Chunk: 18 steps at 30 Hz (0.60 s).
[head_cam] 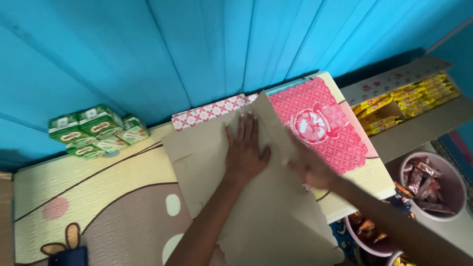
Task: Folding and assembling a cardboard box with decorative paper while sitting on the floor.
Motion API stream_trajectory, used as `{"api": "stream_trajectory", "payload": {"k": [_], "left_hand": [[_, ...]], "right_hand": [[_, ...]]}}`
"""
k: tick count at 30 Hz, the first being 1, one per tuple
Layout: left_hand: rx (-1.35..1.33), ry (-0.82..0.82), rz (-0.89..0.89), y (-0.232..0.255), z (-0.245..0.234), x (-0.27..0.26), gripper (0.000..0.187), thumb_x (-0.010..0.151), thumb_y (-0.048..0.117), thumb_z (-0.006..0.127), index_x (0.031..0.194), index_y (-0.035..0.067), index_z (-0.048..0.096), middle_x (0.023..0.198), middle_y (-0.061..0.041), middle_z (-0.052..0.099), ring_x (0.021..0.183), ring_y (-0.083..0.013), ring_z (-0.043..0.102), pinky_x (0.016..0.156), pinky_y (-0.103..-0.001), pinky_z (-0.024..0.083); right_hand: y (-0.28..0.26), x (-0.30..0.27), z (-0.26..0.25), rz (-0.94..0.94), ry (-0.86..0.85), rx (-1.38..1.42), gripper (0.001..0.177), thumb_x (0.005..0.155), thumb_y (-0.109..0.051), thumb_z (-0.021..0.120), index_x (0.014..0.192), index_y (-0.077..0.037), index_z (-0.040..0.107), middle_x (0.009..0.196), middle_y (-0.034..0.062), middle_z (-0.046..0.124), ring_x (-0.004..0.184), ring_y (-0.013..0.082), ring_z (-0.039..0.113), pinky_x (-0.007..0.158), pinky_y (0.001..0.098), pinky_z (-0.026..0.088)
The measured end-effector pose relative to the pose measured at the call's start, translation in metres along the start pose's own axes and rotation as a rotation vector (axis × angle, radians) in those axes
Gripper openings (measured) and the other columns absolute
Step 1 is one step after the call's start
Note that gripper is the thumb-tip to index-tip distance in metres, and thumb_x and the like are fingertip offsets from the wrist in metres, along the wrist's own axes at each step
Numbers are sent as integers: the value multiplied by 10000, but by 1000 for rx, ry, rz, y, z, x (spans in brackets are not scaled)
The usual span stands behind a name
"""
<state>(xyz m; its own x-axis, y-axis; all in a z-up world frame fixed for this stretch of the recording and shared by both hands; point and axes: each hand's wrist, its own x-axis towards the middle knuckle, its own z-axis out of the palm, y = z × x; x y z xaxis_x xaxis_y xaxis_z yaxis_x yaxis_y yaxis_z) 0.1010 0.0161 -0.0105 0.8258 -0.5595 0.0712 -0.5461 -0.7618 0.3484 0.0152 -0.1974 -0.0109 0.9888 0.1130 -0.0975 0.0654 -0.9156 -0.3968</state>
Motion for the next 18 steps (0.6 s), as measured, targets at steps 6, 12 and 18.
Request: {"api": "stream_trajectory", "payload": {"k": [6,12,18], "left_hand": [[-36,284,189,-17,37,-2,999,792,412,686,1610,14,271,1708,-215,164,1582,-459,92,1171,-800,74],[35,220,120,-10,26,1,907,876,482,589,1571,-24,300,1690,-231,208,1573,-434,140,1173,-762,101],[17,189,72,-10,27,2,873,935,458,550,1582,-50,257,1694,-214,211,1580,-385,127,1197,-708,92]], "right_hand": [[-85,-61,-2,-418,-53,341,927,966,-289,689,1621,20,111,1715,288,45,1607,423,75,1264,525,176],[-90,-68,-11,-323,33,308,926,952,-301,677,1619,12,117,1711,291,62,1598,435,130,1227,507,259],[-87,-90,-25,-391,21,483,963,984,-234,635,1617,42,-36,1724,264,-85,1613,382,-71,1295,504,76]]}}
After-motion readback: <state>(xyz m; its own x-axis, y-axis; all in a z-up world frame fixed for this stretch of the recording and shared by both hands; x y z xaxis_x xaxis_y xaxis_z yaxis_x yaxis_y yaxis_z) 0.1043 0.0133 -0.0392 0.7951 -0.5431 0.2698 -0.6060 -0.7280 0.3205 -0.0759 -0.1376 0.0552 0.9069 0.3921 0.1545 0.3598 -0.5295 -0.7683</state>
